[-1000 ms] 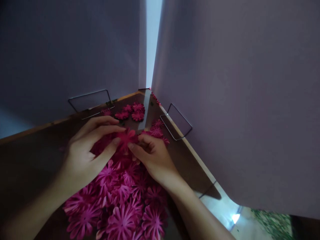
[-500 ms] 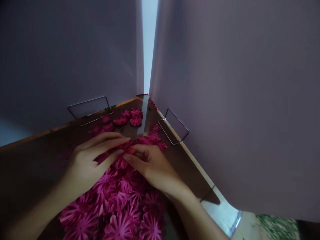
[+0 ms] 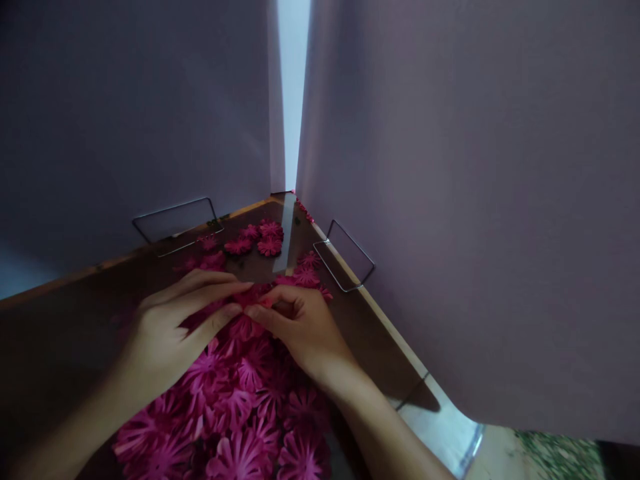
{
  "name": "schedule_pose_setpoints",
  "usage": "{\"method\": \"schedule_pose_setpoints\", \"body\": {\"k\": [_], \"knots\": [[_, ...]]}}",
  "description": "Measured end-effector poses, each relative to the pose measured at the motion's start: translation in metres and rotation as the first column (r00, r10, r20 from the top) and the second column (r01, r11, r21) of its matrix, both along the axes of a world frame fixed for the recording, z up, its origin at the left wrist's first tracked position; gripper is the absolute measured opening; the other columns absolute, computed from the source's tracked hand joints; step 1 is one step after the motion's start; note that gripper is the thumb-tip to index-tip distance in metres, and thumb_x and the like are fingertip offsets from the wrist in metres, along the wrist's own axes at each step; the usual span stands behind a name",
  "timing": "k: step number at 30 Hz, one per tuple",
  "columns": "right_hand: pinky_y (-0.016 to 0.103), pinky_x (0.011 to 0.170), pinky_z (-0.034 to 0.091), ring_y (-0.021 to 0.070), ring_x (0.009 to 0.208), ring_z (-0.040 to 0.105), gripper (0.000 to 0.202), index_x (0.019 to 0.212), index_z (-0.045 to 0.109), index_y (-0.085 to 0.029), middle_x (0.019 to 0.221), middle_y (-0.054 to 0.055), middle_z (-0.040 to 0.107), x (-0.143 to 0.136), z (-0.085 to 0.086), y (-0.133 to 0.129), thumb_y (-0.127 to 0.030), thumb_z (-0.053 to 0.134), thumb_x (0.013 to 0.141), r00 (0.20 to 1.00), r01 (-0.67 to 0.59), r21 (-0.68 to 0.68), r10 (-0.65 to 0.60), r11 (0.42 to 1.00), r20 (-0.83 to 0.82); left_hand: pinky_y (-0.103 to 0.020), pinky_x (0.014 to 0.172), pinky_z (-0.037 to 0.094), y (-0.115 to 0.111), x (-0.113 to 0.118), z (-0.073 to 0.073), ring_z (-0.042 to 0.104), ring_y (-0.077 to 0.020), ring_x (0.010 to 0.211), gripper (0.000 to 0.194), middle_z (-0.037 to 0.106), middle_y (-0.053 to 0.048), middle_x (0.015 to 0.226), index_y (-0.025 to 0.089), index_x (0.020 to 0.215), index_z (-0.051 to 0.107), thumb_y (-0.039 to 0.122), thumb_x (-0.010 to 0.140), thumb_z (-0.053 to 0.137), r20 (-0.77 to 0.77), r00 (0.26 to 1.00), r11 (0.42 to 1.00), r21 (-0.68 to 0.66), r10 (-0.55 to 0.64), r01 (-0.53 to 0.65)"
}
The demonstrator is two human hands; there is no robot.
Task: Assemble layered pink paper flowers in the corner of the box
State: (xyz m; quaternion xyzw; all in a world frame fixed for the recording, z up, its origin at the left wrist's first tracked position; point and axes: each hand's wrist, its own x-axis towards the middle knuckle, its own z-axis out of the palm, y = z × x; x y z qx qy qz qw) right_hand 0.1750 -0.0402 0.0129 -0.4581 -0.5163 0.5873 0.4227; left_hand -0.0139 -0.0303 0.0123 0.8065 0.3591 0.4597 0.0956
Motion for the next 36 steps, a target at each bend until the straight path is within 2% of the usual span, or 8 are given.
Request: {"method": "schedule_pose_setpoints", "body": {"k": [5, 10, 15, 20, 25, 29, 34, 36], "knots": [[0.023, 0.057, 0.035, 0.0099, 0.060, 0.049, 0.023, 0.070, 0.062, -0.017, 0.067, -0.002, 0.058, -0.004, -0.003, 0.000, -0.035, 0.073, 0.078, 0.999, 0.008, 0.072, -0.011, 0.997, 0.047, -0.029, 0.085, 0.053, -0.001, 0.001, 0.003, 0.064, -0.0151, 0.094, 0.017, 0.068, -0.004, 0.101, 0.020, 0.102, 0.071, 0.014, 0.086, 0.068, 0.048, 0.999, 1.000, 0.008, 0.007, -0.007], [0.023, 0.060, 0.039, 0.0113, 0.063, 0.055, 0.010, 0.072, 0.065, -0.019, 0.069, -0.001, 0.063, -0.006, -0.004, -0.002, -0.024, 0.069, 0.080, 0.995, 0.029, 0.150, -0.043, 0.988, 0.090, -0.030, 0.084, 0.052, -0.002, 0.004, 0.010, 0.064, -0.0159, 0.092, 0.013, 0.068, -0.003, 0.095, 0.019, 0.091, 0.071, 0.016, 0.079, 0.076, 0.082, 0.996, 0.999, 0.024, 0.035, -0.037], [0.024, 0.060, 0.040, 0.0129, 0.065, 0.058, 0.004, 0.076, 0.070, -0.019, 0.071, -0.001, 0.067, -0.005, -0.004, -0.002, -0.018, 0.067, 0.078, 0.954, 0.048, 0.260, -0.121, 0.964, 0.274, -0.031, 0.090, 0.050, -0.003, 0.004, 0.008, 0.062, -0.0171, 0.099, 0.004, 0.067, -0.005, 0.102, 0.018, 0.085, 0.070, 0.015, 0.083, 0.072, 0.014, 0.999, 1.000, -0.008, 0.030, -0.030], [0.025, 0.060, 0.039, 0.0124, 0.062, 0.058, 0.003, 0.078, 0.072, -0.020, 0.070, -0.002, 0.069, -0.004, -0.002, -0.003, -0.021, 0.070, 0.080, 0.882, 0.017, 0.374, -0.190, 0.927, 0.431, -0.032, 0.095, 0.049, -0.002, 0.002, 0.004, 0.060, -0.0182, 0.107, 0.011, 0.064, -0.006, 0.112, 0.018, 0.091, 0.070, 0.010, 0.085, 0.064, -0.030, 0.998, 0.998, -0.031, 0.047, -0.048], [0.026, 0.064, 0.043, 0.0142, 0.066, 0.063, 0.012, 0.089, 0.075, -0.023, 0.079, -0.001, 0.074, -0.005, 0.001, -0.004, -0.033, 0.073, 0.081, 0.868, -0.042, 0.393, -0.161, 0.919, 0.470, -0.033, 0.092, 0.051, -0.002, 0.004, 0.003, 0.061, -0.0188, 0.103, 0.012, 0.062, -0.007, 0.115, 0.017, 0.090, 0.070, 0.009, 0.084, 0.063, -0.025, 0.995, 0.995, 0.015, 0.101, -0.101], [0.028, 0.069, 0.047, 0.0163, 0.070, 0.066, 0.019, 0.099, 0.075, -0.026, 0.088, 0.001, 0.077, -0.006, 0.000, -0.003, -0.035, 0.072, 0.083, 0.866, -0.069, 0.394, -0.141, 0.916, 0.480, -0.036, 0.087, 0.052, 0.000, 0.002, 0.004, 0.061, -0.0199, 0.097, 0.008, 0.061, -0.008, 0.113, 0.017, 0.083, 0.070, 0.012, 0.083, 0.065, -0.023, 0.987, 0.987, 0.041, 0.157, -0.156], [0.032, 0.072, 0.049, 0.0194, 0.075, 0.069, 0.030, 0.108, 0.073, -0.026, 0.096, 0.002, 0.077, -0.007, 0.000, -0.005, -0.040, 0.072, 0.082, 0.867, -0.065, 0.361, -0.126, 0.930, 0.481, -0.039, 0.087, 0.051, 0.003, -0.003, 0.004, 0.061, -0.0228, 0.101, 0.006, 0.062, -0.007, 0.113, 0.019, 0.078, 0.070, 0.018, 0.083, 0.068, -0.004, 0.985, 0.985, 0.011, 0.175, -0.175], [0.034, 0.075, 0.051, 0.0212, 0.080, 0.070, 0.032, 0.111, 0.072, -0.026, 0.098, 0.003, 0.077, -0.007, 0.000, -0.007, -0.040, 0.073, 0.082, 0.896, -0.051, 0.306, -0.092, 0.951, 0.435, -0.041, 0.088, 0.051, 0.004, -0.004, 0.004, 0.061, -0.0239, 0.102, 0.007, 0.061, -0.007, 0.113, 0.020, 0.075, 0.070, 0.021, 0.082, 0.070, 0.004, 0.982, 0.982, -0.004, 0.187, -0.187]]}}
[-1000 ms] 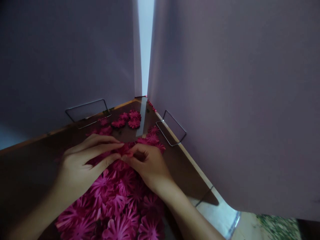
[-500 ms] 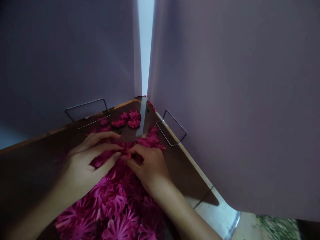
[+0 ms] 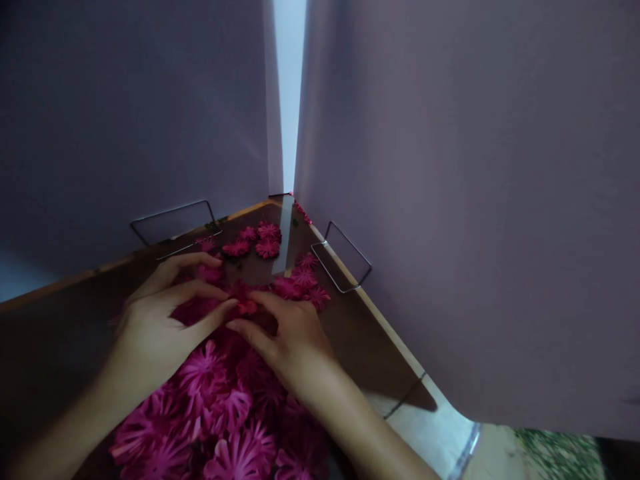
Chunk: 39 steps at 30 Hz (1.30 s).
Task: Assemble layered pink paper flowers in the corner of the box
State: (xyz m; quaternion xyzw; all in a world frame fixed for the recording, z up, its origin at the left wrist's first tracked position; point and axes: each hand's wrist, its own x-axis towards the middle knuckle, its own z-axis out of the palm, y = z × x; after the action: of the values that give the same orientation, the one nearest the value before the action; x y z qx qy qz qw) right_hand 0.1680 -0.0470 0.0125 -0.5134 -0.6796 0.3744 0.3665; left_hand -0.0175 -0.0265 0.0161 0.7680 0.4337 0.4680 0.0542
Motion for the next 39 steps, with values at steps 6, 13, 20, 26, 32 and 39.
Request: {"method": "schedule_pose_setpoints", "body": {"k": [6, 13, 20, 26, 32, 39], "knots": [[0.031, 0.082, 0.054, 0.0213, 0.095, 0.071, 0.031, 0.109, 0.070, -0.026, 0.104, 0.005, 0.076, -0.001, -0.003, -0.001, -0.038, 0.074, 0.080, 0.898, -0.094, -0.254, -0.028, 0.963, -0.439, -0.040, 0.086, 0.051, -0.001, 0.003, -0.003, 0.059, -0.0230, 0.100, 0.008, 0.063, -0.005, 0.113, 0.022, 0.074, 0.072, 0.021, 0.082, 0.071, 0.007, 0.998, 0.997, -0.048, -0.059, 0.059], [0.025, 0.066, 0.051, 0.0148, 0.070, 0.068, 0.022, 0.091, 0.074, -0.023, 0.081, 0.001, 0.074, 0.002, -0.006, 0.004, -0.034, 0.081, 0.073, 0.841, -0.147, -0.301, -0.041, 0.942, -0.539, -0.037, 0.086, 0.052, -0.001, 0.002, -0.006, 0.057, -0.0219, 0.101, 0.014, 0.065, -0.004, 0.115, 0.024, 0.073, 0.074, 0.017, 0.084, 0.069, 0.034, 0.991, 0.984, -0.115, -0.133, 0.136], [0.026, 0.069, 0.051, 0.0150, 0.073, 0.066, 0.025, 0.096, 0.075, -0.025, 0.083, 0.002, 0.073, 0.004, -0.003, 0.003, -0.037, 0.079, 0.075, 0.835, -0.225, -0.283, 0.035, 0.932, -0.549, -0.039, 0.090, 0.051, 0.003, -0.001, -0.009, 0.060, -0.0227, 0.107, 0.015, 0.063, -0.004, 0.121, 0.024, 0.072, 0.073, 0.017, 0.084, 0.067, 0.117, 0.980, 0.956, -0.231, -0.160, 0.184], [0.027, 0.072, 0.051, 0.0157, 0.077, 0.067, 0.027, 0.101, 0.075, -0.026, 0.087, 0.002, 0.073, 0.005, 0.002, 0.001, -0.037, 0.077, 0.077, 0.824, -0.293, -0.294, 0.085, 0.910, -0.560, -0.041, 0.094, 0.050, 0.002, 0.000, -0.007, 0.059, -0.0231, 0.111, 0.017, 0.060, -0.005, 0.122, 0.023, 0.072, 0.070, 0.020, 0.087, 0.064, 0.099, 0.979, 0.943, -0.269, -0.177, 0.198], [0.030, 0.075, 0.053, 0.0167, 0.074, 0.069, 0.021, 0.101, 0.073, -0.023, 0.079, 0.003, 0.073, 0.004, 0.005, 0.000, -0.036, 0.066, 0.087, 0.832, -0.302, -0.286, 0.105, 0.909, -0.545, -0.045, 0.104, 0.042, 0.003, -0.002, -0.002, 0.054, -0.0237, 0.120, 0.015, 0.057, -0.006, 0.124, 0.023, 0.083, 0.067, 0.032, 0.092, 0.059, 0.055, 0.987, 0.949, -0.274, -0.150, 0.159], [0.027, 0.062, 0.049, 0.0154, 0.062, 0.065, 0.014, 0.094, 0.072, -0.021, 0.068, 0.001, 0.069, 0.003, -0.010, 0.006, -0.031, 0.063, 0.088, 0.882, -0.158, -0.250, 0.023, 0.955, -0.470, -0.041, 0.106, 0.038, 0.002, -0.001, -0.001, 0.053, -0.0222, 0.121, 0.018, 0.056, -0.004, 0.124, 0.023, 0.080, 0.066, 0.036, 0.091, 0.060, 0.079, 0.991, 0.938, -0.322, -0.111, 0.131]]}}
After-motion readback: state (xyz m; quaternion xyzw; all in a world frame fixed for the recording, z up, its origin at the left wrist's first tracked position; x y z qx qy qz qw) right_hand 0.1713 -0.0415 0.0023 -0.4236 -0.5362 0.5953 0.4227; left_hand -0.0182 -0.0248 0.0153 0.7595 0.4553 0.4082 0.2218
